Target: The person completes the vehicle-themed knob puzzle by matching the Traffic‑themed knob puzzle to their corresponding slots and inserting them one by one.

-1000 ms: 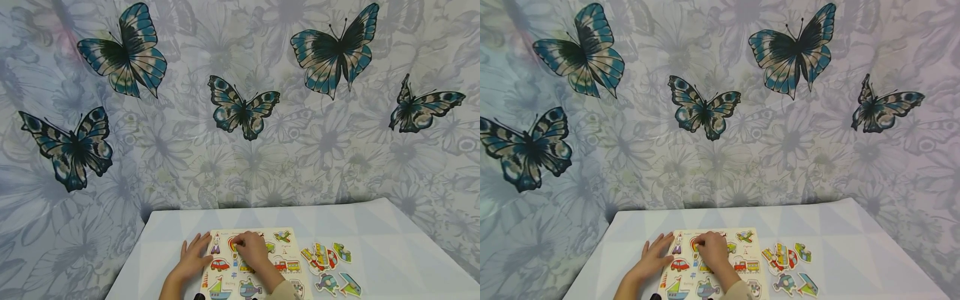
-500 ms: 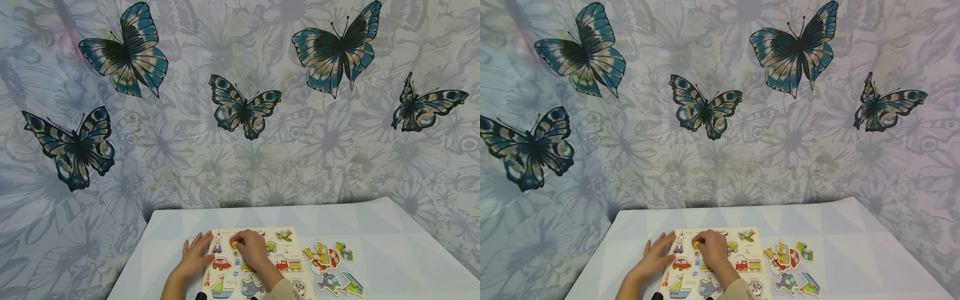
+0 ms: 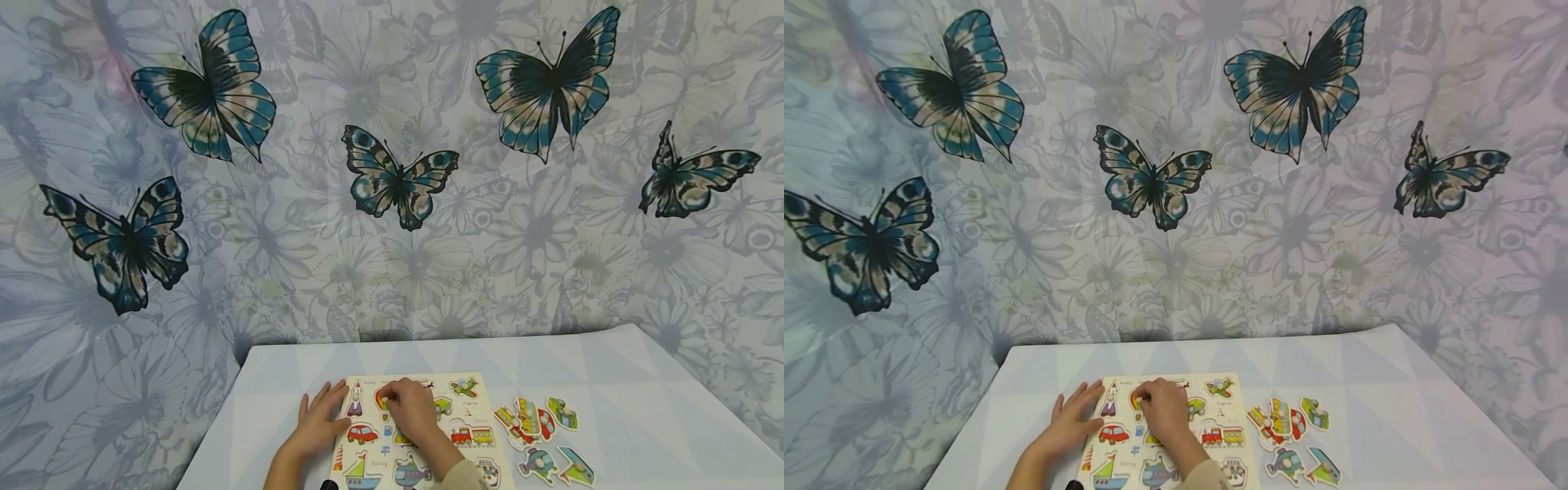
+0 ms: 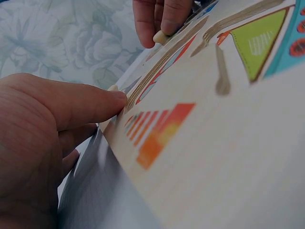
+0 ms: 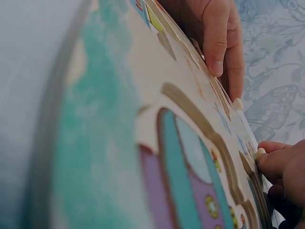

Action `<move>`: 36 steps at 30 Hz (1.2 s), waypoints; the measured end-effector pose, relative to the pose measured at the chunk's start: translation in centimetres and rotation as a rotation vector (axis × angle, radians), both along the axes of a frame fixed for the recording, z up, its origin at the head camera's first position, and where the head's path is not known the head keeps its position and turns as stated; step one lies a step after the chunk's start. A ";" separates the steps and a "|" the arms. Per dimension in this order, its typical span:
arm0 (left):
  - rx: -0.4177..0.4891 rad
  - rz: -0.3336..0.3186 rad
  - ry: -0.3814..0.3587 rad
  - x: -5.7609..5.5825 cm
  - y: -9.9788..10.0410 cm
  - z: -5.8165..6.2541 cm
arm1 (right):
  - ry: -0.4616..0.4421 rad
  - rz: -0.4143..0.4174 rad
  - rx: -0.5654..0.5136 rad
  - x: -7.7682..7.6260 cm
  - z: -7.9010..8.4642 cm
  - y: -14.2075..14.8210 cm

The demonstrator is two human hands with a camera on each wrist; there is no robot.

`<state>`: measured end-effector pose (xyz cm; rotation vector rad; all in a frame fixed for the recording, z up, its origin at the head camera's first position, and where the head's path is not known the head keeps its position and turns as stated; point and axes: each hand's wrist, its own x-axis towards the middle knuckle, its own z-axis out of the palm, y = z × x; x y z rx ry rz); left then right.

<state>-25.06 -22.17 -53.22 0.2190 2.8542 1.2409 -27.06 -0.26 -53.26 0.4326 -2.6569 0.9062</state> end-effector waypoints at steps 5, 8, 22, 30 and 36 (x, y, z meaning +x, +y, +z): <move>0.001 -0.005 0.002 0.0 0.1 -0.1 | 0.004 -0.004 -0.002 0.1 0.0 0.2; 0.002 -0.003 -0.006 -0.1 0.2 -0.2 | -0.012 0.022 -0.006 0.2 0.0 0.4; 0.015 0.009 -0.040 0.0 0.7 -0.4 | -0.085 0.092 -0.108 2.2 1.9 3.8; -0.007 -0.003 -0.015 0.1 0.6 -0.1 | -0.045 0.015 -0.169 3.5 4.7 8.8; -0.002 0.017 -0.035 0.2 0.2 0.3 | -0.132 -0.072 -0.295 3.5 5.7 12.3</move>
